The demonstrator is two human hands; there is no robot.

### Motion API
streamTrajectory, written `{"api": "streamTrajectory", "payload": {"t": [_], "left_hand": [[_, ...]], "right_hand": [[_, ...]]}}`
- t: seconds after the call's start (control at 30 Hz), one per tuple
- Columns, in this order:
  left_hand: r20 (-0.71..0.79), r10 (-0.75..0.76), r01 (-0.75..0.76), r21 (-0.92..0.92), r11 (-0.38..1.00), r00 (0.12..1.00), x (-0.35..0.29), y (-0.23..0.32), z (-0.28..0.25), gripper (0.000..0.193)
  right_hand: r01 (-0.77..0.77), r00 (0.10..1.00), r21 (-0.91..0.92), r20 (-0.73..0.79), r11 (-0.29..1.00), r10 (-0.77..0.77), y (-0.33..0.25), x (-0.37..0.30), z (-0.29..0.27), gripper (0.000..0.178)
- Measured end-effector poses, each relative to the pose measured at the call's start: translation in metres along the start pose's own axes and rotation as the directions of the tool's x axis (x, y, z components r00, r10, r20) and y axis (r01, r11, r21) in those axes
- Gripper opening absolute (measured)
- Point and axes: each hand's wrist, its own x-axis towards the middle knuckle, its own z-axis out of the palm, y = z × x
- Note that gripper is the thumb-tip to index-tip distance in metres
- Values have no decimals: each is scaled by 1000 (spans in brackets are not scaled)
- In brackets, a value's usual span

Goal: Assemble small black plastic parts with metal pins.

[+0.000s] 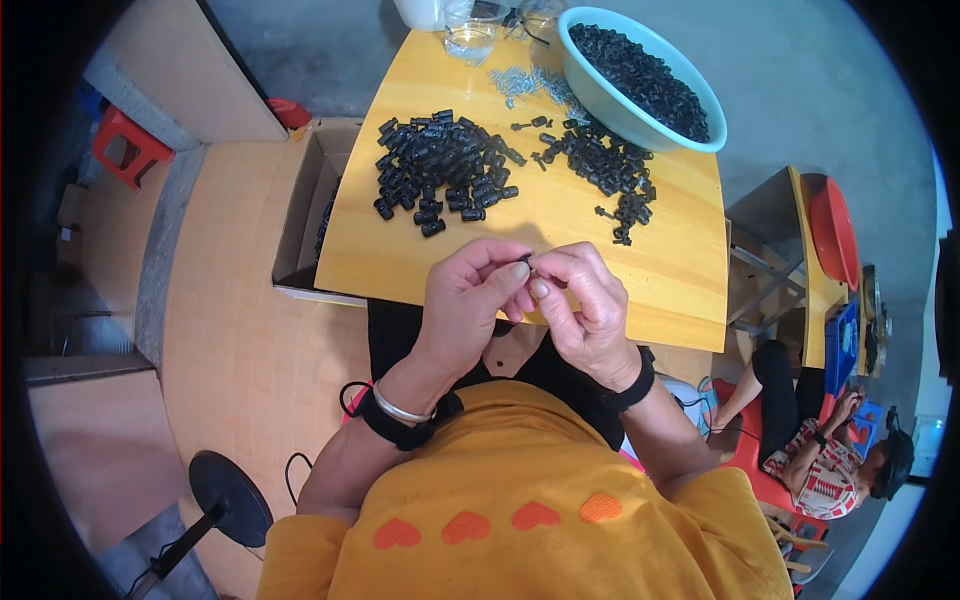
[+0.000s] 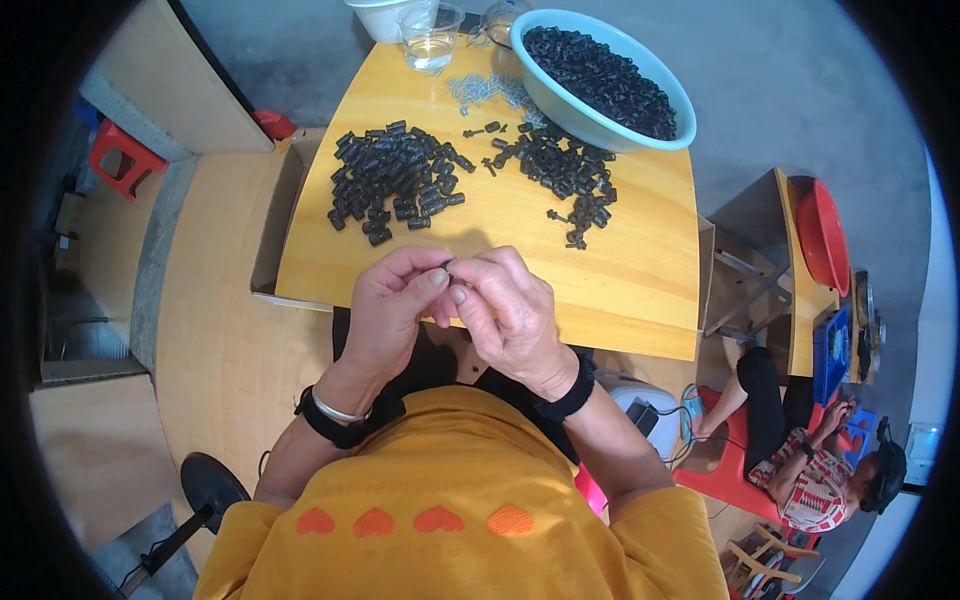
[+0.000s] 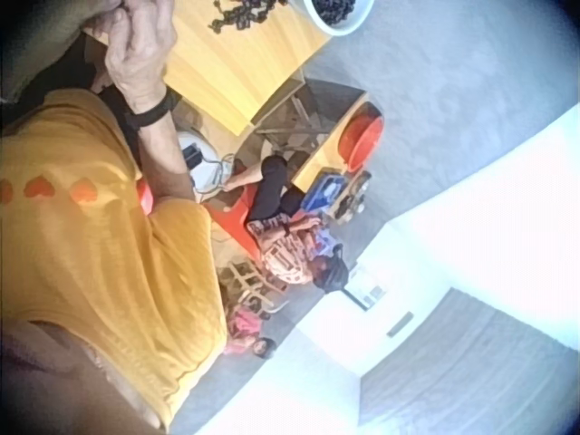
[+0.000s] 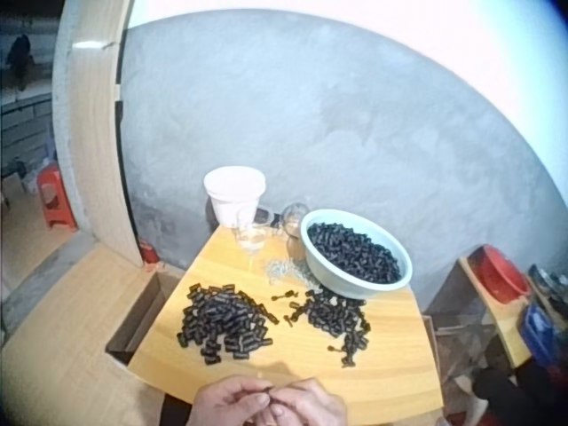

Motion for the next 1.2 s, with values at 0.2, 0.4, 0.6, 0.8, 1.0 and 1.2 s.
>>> {"api": "streamTrajectory", "payload": {"t": [0.2, 0.4, 0.6, 0.8, 1.0, 1.2], "left_hand": [[-28, -13, 14, 41, 999, 1000, 2, -8, -8, 15], [-103, 47, -27, 182, 983, 994, 19, -20, -21, 11], [-85, 109, -80, 289, 954, 990, 28, -28, -27, 12], [-73, 44, -29, 194, 981, 996, 28, -25, -30, 13], [-85, 21, -7, 159, 987, 996, 28, -24, -33, 11], [-80, 6, 6, 145, 989, 997, 27, -21, -35, 11]], "right_hand": [[-177, 983, 140, 79, 974, 167, -4, 4, -2, 14], [-260, 939, -121, 200, 958, 280, 23, 35, -31, 6], [-136, 967, -451, 134, 882, 218, 76, 96, -35, 6], [-60, 955, -592, 199, 804, 218, 127, 143, -8, 10], [-165, 903, -711, 171, 684, 395, 166, 173, 13, 17], [-232, 819, -722, 216, 652, 531, 176, 181, 13, 21]]}}
